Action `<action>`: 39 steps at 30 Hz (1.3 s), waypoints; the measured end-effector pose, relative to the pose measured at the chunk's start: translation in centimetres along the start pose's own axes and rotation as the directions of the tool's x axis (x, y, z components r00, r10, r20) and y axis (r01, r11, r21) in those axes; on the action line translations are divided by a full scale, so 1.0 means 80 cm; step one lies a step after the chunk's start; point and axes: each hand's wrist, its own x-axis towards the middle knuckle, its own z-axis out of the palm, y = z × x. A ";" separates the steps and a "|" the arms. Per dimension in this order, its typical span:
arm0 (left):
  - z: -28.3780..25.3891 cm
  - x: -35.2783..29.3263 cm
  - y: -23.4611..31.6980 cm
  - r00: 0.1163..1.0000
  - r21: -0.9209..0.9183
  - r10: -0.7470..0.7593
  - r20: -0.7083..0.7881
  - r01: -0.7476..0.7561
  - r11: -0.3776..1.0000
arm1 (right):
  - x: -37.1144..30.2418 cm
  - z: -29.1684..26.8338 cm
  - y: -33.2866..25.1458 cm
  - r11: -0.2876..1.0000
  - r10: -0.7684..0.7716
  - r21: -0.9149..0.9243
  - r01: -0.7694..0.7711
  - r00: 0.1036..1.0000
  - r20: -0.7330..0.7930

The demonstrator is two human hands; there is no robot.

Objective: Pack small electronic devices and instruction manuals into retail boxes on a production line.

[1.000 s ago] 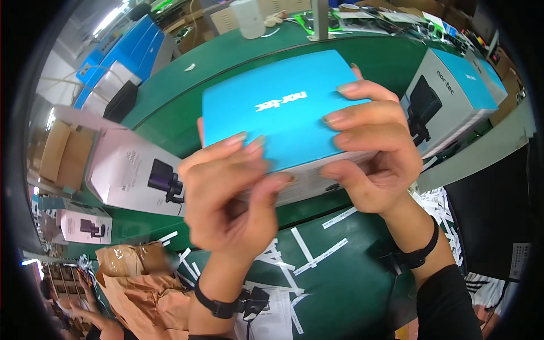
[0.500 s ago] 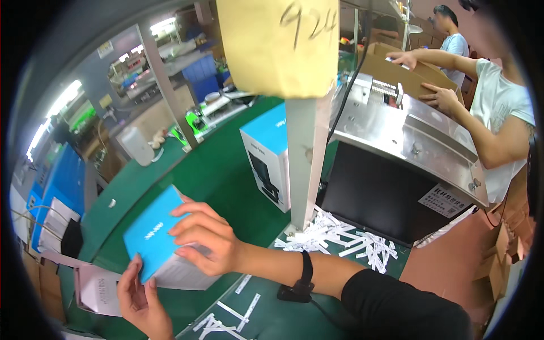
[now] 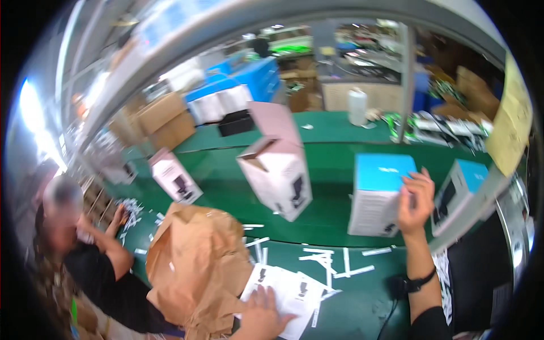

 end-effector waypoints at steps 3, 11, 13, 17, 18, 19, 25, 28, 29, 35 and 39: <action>0.014 -0.029 0.005 0.989 0.073 -0.037 -0.144 0.048 0.996 | 0.006 -0.002 -0.031 0.978 -0.039 -0.203 0.052 0.997 0.071; 0.015 -0.014 -0.029 0.971 -0.001 -0.051 -0.233 0.052 0.999 | 0.052 0.075 -0.203 0.966 -0.220 0.205 0.155 0.914 0.342; 0.041 -0.017 -0.039 0.933 0.053 -0.068 -0.354 0.093 0.994 | 0.064 0.129 -0.232 0.952 -0.289 0.220 0.214 0.866 0.408; 0.056 -0.014 -0.039 0.934 0.013 -0.056 -0.354 0.064 0.998 | 0.057 0.228 -0.220 0.968 -0.185 -0.037 0.247 0.808 0.559; 0.057 -0.014 -0.038 0.926 0.023 -0.071 -0.371 0.086 0.996 | 0.054 0.247 -0.217 0.975 -0.088 -0.102 0.199 0.760 0.644; 0.058 -0.016 -0.038 0.926 -0.019 -0.060 -0.373 0.057 0.998 | 0.052 0.257 -0.217 0.974 0.006 -0.163 0.160 0.697 0.717; -0.029 -0.023 -0.043 0.946 -0.401 -0.199 -0.254 0.084 0.912 | 0.054 0.237 -0.191 0.955 0.044 -0.244 0.171 0.729 0.683; -0.087 -0.011 -0.043 0.841 -0.542 -0.224 -0.492 -0.094 0.835 | 0.070 0.200 -0.188 0.978 0.195 -0.194 -0.080 0.685 0.702; -0.114 0.005 -0.036 0.836 -0.621 -0.247 -0.490 -0.136 0.772 | 0.067 0.190 -0.182 0.973 0.214 -0.212 -0.088 0.682 0.699; -0.177 0.143 0.038 0.544 -0.598 -0.295 -0.786 -0.545 0.588 | 0.029 0.111 -0.156 0.992 0.079 -0.126 -0.012 0.834 0.546; -0.170 0.264 0.094 0.383 -0.494 -0.328 -0.863 -0.773 0.397 | 0.022 0.058 -0.143 0.979 0.135 -0.198 -0.055 0.898 0.418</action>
